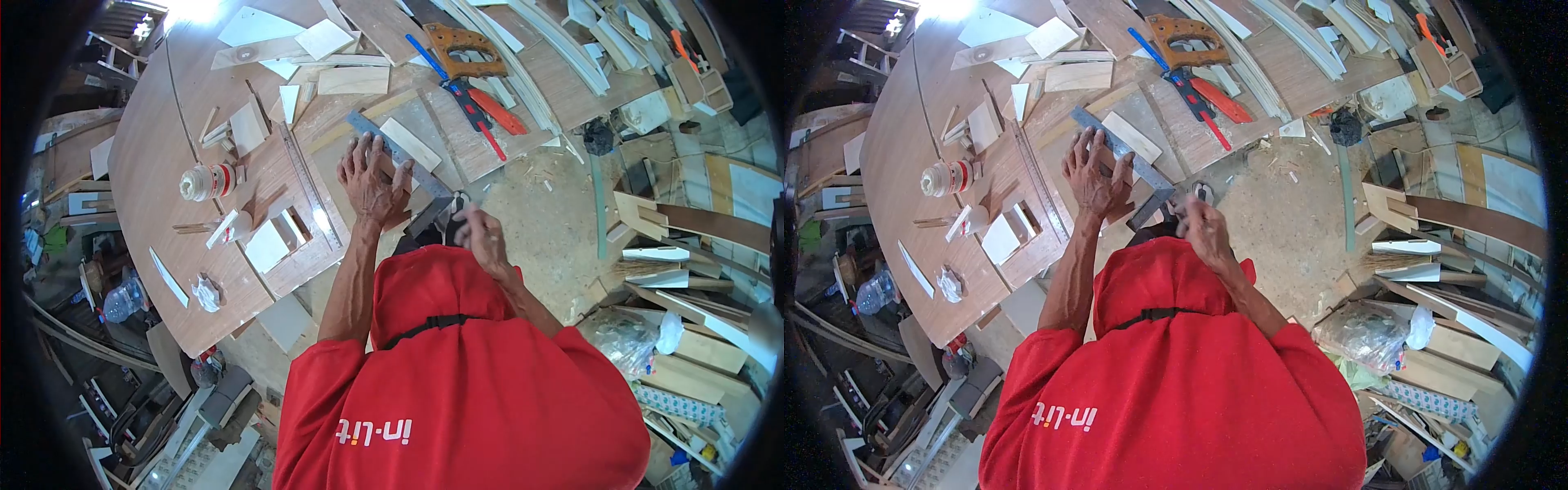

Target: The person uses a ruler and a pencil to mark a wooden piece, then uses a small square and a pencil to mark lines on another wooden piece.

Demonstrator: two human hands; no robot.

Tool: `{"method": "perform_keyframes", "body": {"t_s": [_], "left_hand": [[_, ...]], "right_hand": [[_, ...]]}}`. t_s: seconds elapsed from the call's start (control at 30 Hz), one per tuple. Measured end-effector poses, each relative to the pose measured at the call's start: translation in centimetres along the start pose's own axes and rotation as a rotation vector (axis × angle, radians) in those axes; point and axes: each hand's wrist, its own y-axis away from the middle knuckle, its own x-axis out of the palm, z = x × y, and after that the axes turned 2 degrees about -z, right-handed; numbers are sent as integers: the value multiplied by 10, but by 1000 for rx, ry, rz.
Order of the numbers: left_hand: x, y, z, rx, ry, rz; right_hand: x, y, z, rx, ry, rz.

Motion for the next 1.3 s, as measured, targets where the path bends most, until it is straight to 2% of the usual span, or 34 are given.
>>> {"method": "perform_keyframes", "body": {"t_s": [0.07,0.13,0.2,0.27,0.3,0.4,0.6,0.73,0.9,1.0,1.3], "left_hand": [[0,2,0,-6,2,3],[0,1,1,6,7,1],[-1,1,0,7,-4,2],[-2,2,-1,8,-16,7],[-3,2,-1,6,-15,7],[-3,0,-2,11,-17,5],[-2,1,-2,2,-17,-5],[-2,1,-2,16,-25,-9],[-1,1,-2,11,-19,-13],[-2,1,-2,2,-4,-10],[-1,1,-1,-11,2,10]], "right_hand": [[-11,1,-1,-25,4,-23],[-16,0,17,-261,67,-100],[-14,-15,25,-249,-13,-88],[-4,-23,50,-379,20,-115],[-2,-31,51,-336,-94,-86],[2,-47,52,-412,-35,-43],[7,-57,57,-419,-44,42],[15,-66,55,-416,-91,22],[27,-75,84,-507,157,64],[43,-95,88,-593,187,43],[64,-118,95,-647,227,98]]}}
